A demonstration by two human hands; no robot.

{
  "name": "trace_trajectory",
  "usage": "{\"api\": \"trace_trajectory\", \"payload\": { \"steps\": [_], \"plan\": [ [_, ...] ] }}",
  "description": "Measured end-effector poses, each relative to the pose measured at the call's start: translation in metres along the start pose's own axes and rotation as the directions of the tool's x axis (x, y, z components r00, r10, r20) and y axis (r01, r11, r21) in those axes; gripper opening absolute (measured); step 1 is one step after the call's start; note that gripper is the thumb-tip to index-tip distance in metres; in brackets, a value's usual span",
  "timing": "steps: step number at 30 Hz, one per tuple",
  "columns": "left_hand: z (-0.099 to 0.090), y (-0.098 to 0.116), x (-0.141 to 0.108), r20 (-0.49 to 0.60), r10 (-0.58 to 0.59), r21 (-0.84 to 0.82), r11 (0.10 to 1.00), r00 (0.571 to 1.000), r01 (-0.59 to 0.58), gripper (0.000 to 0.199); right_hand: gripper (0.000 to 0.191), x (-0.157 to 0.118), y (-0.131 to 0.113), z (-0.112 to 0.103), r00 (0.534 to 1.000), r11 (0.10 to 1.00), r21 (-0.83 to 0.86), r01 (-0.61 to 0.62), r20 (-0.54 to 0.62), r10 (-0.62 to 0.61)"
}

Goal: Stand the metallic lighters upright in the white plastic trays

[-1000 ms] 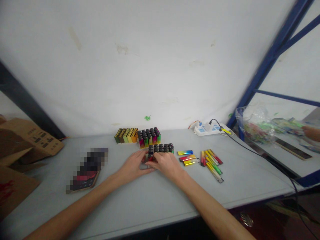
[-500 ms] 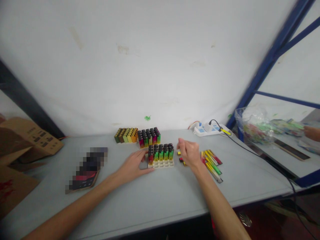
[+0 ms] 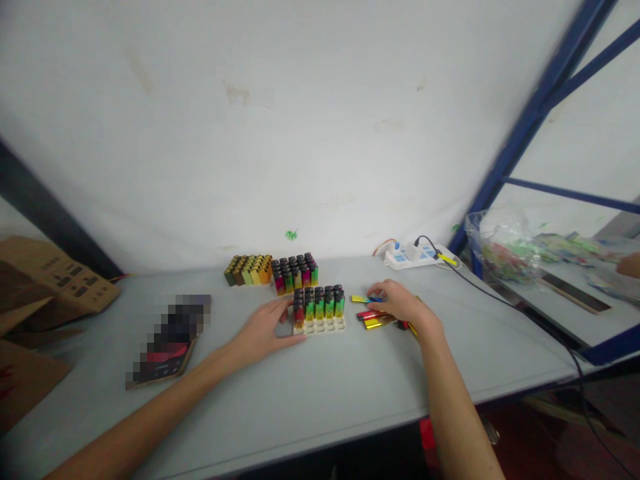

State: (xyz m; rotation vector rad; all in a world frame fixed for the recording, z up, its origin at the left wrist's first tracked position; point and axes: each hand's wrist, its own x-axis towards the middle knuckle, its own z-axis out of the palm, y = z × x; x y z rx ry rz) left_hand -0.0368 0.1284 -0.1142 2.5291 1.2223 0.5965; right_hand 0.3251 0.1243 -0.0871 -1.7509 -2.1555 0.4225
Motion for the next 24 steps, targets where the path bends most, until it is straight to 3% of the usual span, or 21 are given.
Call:
{"api": "trace_trajectory", "payload": {
  "steps": [5,10,16,24],
  "plan": [
    [0.002,-0.002,0.0,-0.006,0.004,0.002,1.0,1.0,-0.004,0.07,0.022,0.003,-0.005,0.005,0.999,1.0,-0.022,-0.006,-0.048,0.005],
    [0.002,-0.002,0.0,-0.009,0.015,0.008,1.0,1.0,-0.015,0.069,0.025,0.003,-0.021,0.004,0.987,0.991,0.104,0.082,-0.146,-0.066],
    [0.002,-0.002,-0.001,-0.025,0.037,0.008,0.999,0.999,-0.037,0.069,0.025,0.001,-0.036,-0.001,0.942,0.976,0.089,0.198,-0.292,-0.165],
    [0.003,-0.003,0.0,-0.031,0.034,-0.001,0.999,0.999,-0.034,0.074,0.023,-0.002,-0.05,0.002,0.922,0.938,0.165,0.304,-0.299,-0.246]
  ]
}}
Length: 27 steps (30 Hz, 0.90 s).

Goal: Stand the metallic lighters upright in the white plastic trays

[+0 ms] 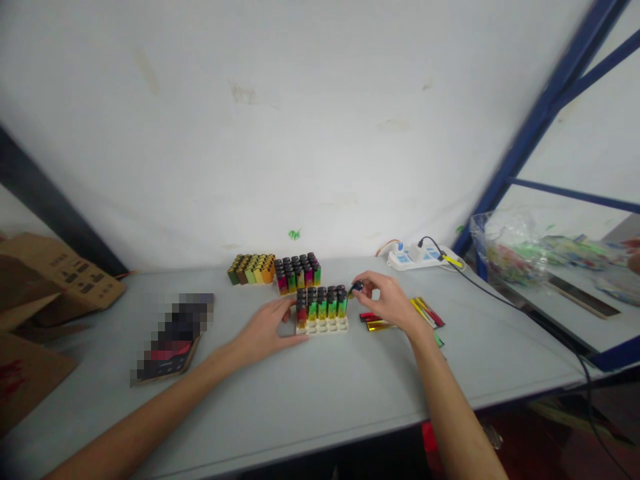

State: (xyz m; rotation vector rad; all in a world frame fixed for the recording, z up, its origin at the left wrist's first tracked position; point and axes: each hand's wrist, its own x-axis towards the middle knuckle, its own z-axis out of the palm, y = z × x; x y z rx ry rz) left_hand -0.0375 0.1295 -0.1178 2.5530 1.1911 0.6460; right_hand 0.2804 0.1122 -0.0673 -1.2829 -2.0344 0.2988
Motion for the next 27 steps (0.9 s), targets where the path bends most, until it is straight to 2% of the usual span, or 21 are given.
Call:
{"api": "trace_trajectory", "payload": {
  "steps": [4,9,11,14,16,22,27],
  "plan": [
    [0.0,0.0,0.0,-0.008,0.007,0.001,1.0,1.0,-0.007,0.073,0.025,-0.002,-0.008,0.002,0.999,0.994,0.11,0.002,0.051,-0.008],
    [0.002,-0.001,0.001,-0.002,0.011,0.001,1.0,1.0,-0.011,0.075,0.028,-0.003,-0.014,-0.001,0.999,0.991,0.134,-0.027,0.034,0.022],
    [0.002,-0.001,0.0,-0.006,0.011,-0.001,1.0,1.0,-0.011,0.075,0.031,-0.004,-0.015,0.001,0.996,0.984,0.172,-0.047,0.085,0.032],
    [0.002,0.0,0.0,-0.015,0.012,-0.003,1.0,1.0,-0.012,0.075,0.036,-0.005,-0.021,0.011,0.975,0.974,0.218,-0.065,0.222,0.015],
    [0.002,0.0,0.0,-0.021,0.011,-0.005,1.0,1.0,-0.011,0.074,0.035,-0.005,-0.029,0.021,0.965,0.971,0.235,-0.05,0.261,-0.013],
    [0.001,0.002,-0.001,-0.011,0.009,0.003,1.0,1.0,-0.009,0.073,0.033,-0.002,-0.044,0.041,0.989,0.981,0.192,0.04,0.135,-0.067],
    [0.0,0.003,0.0,-0.02,0.03,-0.009,0.999,0.999,-0.03,0.071,0.03,-0.004,-0.045,0.048,0.966,0.981,0.093,0.169,0.182,-0.184]
  ]
}}
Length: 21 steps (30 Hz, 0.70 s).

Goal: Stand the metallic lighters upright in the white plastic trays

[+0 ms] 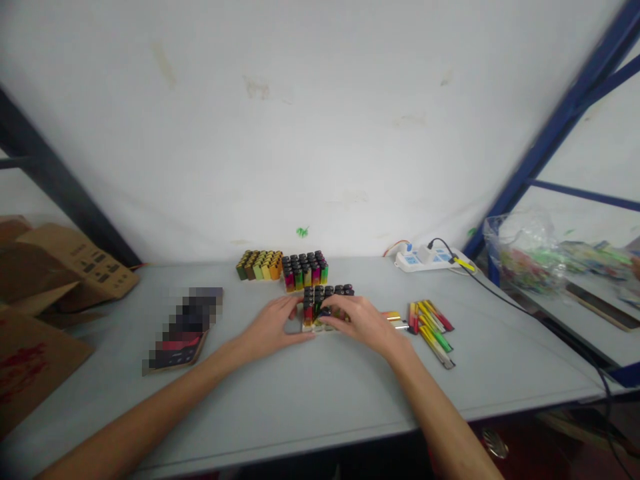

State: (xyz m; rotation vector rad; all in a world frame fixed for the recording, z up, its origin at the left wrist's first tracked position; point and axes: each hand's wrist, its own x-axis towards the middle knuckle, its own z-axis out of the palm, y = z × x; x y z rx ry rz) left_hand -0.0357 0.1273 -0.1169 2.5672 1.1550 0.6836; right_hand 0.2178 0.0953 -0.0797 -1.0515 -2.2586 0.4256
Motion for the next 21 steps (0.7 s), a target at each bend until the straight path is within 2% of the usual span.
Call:
{"api": "trace_trajectory", "payload": {
  "steps": [5,9,14,18,21],
  "plan": [
    [-0.001,0.002,0.001,0.012,-0.016,0.01,1.0,1.0,0.016,0.067,0.033,0.003,-0.003,0.003,0.998,0.998,-0.041,0.056,-0.014,-0.056],
    [-0.002,0.004,0.001,0.017,-0.019,0.006,1.0,1.0,0.019,0.063,0.035,0.006,-0.007,0.005,1.0,1.0,-0.024,0.009,-0.008,-0.009],
    [-0.003,0.005,0.0,0.008,-0.011,0.011,1.0,1.0,0.011,0.061,0.038,0.006,-0.005,0.012,0.998,0.999,0.025,-0.033,-0.057,0.035],
    [-0.002,0.004,0.001,0.01,-0.022,0.025,0.999,1.0,0.021,0.063,0.03,0.005,-0.002,0.013,0.997,1.0,0.026,-0.005,-0.077,0.007],
    [-0.001,0.003,0.001,0.014,-0.02,0.032,0.999,1.0,0.02,0.065,0.027,0.006,-0.003,0.012,0.995,0.998,-0.021,0.061,-0.076,-0.062]
  ]
}}
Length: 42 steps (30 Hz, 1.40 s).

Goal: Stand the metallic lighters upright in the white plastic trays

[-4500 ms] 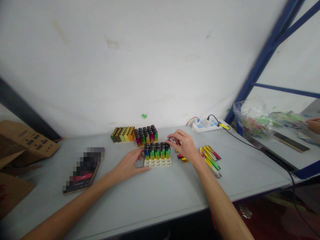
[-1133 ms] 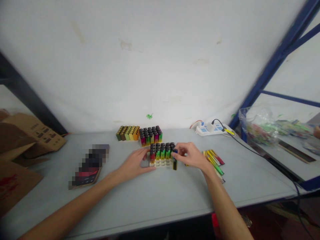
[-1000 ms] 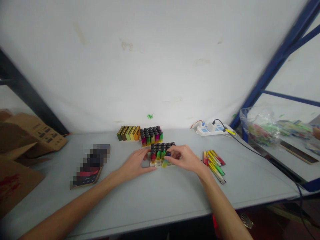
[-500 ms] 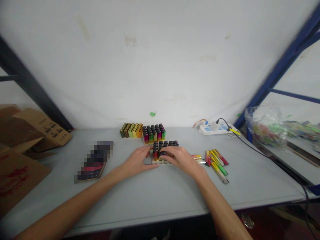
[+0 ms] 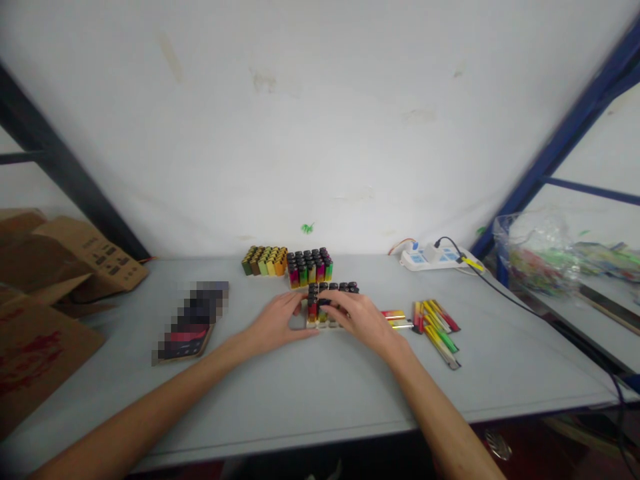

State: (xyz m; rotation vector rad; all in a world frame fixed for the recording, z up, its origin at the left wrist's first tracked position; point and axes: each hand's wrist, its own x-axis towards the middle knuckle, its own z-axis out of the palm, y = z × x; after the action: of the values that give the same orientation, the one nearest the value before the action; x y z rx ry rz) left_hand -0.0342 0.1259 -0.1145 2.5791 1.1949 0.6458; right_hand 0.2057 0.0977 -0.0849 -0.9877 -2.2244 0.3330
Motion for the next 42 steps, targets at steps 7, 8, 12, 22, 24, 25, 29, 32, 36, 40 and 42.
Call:
{"api": "trace_trajectory", "payload": {
  "steps": [7,8,12,22,24,25,29,32,36,40,42],
  "plan": [
    [0.0,-0.001,0.0,0.001,0.011,-0.002,1.0,1.0,-0.011,0.066,0.032,0.001,-0.008,-0.006,1.0,1.0,0.015,-0.007,-0.022,0.008],
    [0.0,-0.001,0.0,0.001,0.007,-0.002,1.0,1.0,-0.007,0.068,0.031,0.001,-0.008,-0.009,0.997,0.999,0.022,-0.027,-0.075,0.029],
    [0.0,-0.002,0.0,0.011,-0.003,0.001,1.0,1.0,0.003,0.072,0.022,0.0,0.004,-0.025,0.912,0.993,-0.046,-0.108,-0.403,0.08],
    [0.0,-0.001,0.001,0.038,-0.018,0.002,1.0,0.999,0.018,0.076,0.027,-0.016,0.039,-0.044,0.795,0.955,0.113,-0.274,-0.532,0.292],
    [-0.001,-0.001,0.001,0.043,-0.019,0.006,1.0,0.999,0.019,0.075,0.025,-0.015,0.038,-0.044,0.792,0.955,0.121,-0.272,-0.536,0.293],
    [-0.001,-0.001,0.001,0.043,-0.02,0.009,1.0,0.999,0.02,0.074,0.023,-0.015,0.038,-0.043,0.793,0.957,0.115,-0.267,-0.538,0.286],
    [-0.001,-0.001,0.0,0.028,-0.019,0.014,1.0,0.999,0.019,0.072,0.019,-0.015,0.042,-0.043,0.815,0.966,0.045,-0.254,-0.528,0.239],
    [0.0,-0.002,0.0,0.012,-0.006,0.003,1.0,1.0,0.006,0.073,0.025,-0.016,0.047,-0.045,0.82,0.953,-0.055,-0.297,-0.526,0.225],
    [0.002,-0.004,0.0,-0.004,0.005,-0.008,1.0,1.0,-0.005,0.073,0.025,-0.018,0.05,-0.047,0.828,0.936,-0.099,-0.338,-0.504,0.245],
    [0.002,-0.005,0.001,0.0,0.001,-0.004,1.0,1.0,-0.001,0.073,0.025,-0.018,0.051,-0.047,0.832,0.929,-0.097,-0.358,-0.485,0.27],
    [0.002,-0.005,0.0,0.01,-0.006,0.001,1.0,1.0,0.006,0.075,0.026,-0.019,0.053,-0.046,0.826,0.924,-0.068,-0.376,-0.477,0.301]
  ]
}}
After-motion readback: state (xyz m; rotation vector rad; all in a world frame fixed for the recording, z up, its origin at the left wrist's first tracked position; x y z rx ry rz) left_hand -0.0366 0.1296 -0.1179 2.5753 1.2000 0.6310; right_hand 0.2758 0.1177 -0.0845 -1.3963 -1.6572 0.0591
